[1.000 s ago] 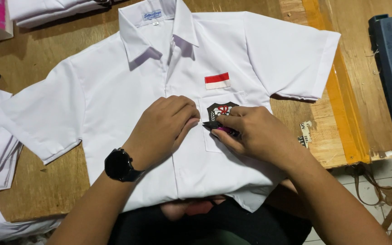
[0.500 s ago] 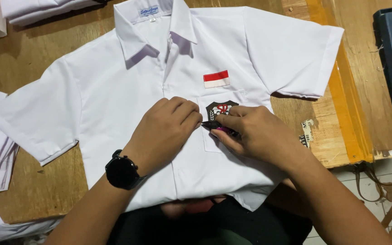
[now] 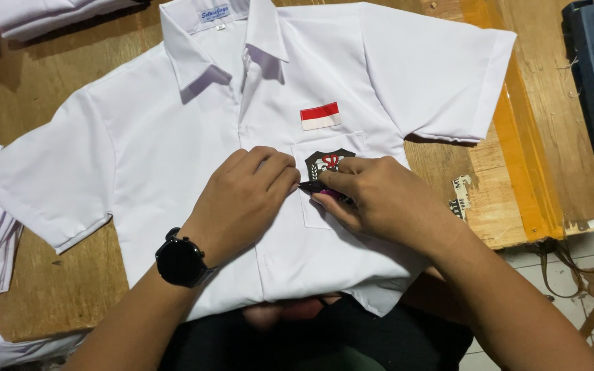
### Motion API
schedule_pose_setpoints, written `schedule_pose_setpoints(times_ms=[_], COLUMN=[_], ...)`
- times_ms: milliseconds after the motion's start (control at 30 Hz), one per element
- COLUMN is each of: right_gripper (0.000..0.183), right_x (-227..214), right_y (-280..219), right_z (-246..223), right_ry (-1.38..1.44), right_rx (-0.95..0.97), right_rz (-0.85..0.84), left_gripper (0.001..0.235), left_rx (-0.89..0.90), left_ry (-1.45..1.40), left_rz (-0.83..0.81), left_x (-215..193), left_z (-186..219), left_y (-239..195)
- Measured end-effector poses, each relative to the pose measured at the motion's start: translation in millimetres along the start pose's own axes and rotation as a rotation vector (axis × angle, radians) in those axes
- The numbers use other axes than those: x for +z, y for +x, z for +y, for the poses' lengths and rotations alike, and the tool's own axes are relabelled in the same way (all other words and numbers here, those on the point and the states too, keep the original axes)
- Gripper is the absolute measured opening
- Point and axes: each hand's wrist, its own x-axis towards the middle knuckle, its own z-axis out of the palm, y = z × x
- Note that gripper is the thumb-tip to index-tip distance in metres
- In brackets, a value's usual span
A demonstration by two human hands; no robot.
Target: The person lays a white short-sleeved shirt on a wooden table, smooths it out, and uses small scissors to trim loose threads from the pocket, collar, and sleeve areas. The person handles the shirt and scissors throughout the process.
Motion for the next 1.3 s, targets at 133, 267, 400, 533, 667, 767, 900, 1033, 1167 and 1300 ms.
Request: schedule_pose_setpoints(times_ms=[133,267,400,533,667,767,900,1033,1167,1300], right_gripper=[0.029,0.03,0.029,0.028,0.027,0.026,0.027,0.027,0.029,0.03], right_x=[2,1,1,0,0,3,2,2,3,4], right_y=[1,2,2,2,1,-1,-5,-5,-4,-5], right_z=[1,2,1,0,1,3,5,6,6,5], right_ry=[0.008,0.008,0.003,0.001,0.013,0.051,0.152,0.164,0.135,0.099], right_rx=[0.004,0.001,-0.001,-0.007,-0.018,-0.031,-0.009,-0.015,-0.024,-0.022], right_rz=[0.002,-0.008,-0.003,0.002,0.014,0.04,0.081,0.103,0.106,0.104], left_gripper=[0.02,0.021,0.021,0.02,0.022,0.024,0.026,0.026,0.026,0.027], left_rx=[0.003,0.007,0.005,0.006,0.0,-0.015,-0.078,-0.096,-0.096,-0.104], left_ry=[-0.001,-0.006,-0.005,0.005,0.007,-0.025,-0.119,-0.137,-0.146,-0.141], left_rz=[0.012,0.018,0.016,0.017,0.016,0.026,0.043,0.052,0.065,0.063], left_x=[2,2,2,3,5,7,9,12,12,12], left_z=[-1,-2,-1,-1,-2,-2,-1,-1,0,1], left_y=[-1,-1,0,0,-1,-2,-5,-9,-8,-6])
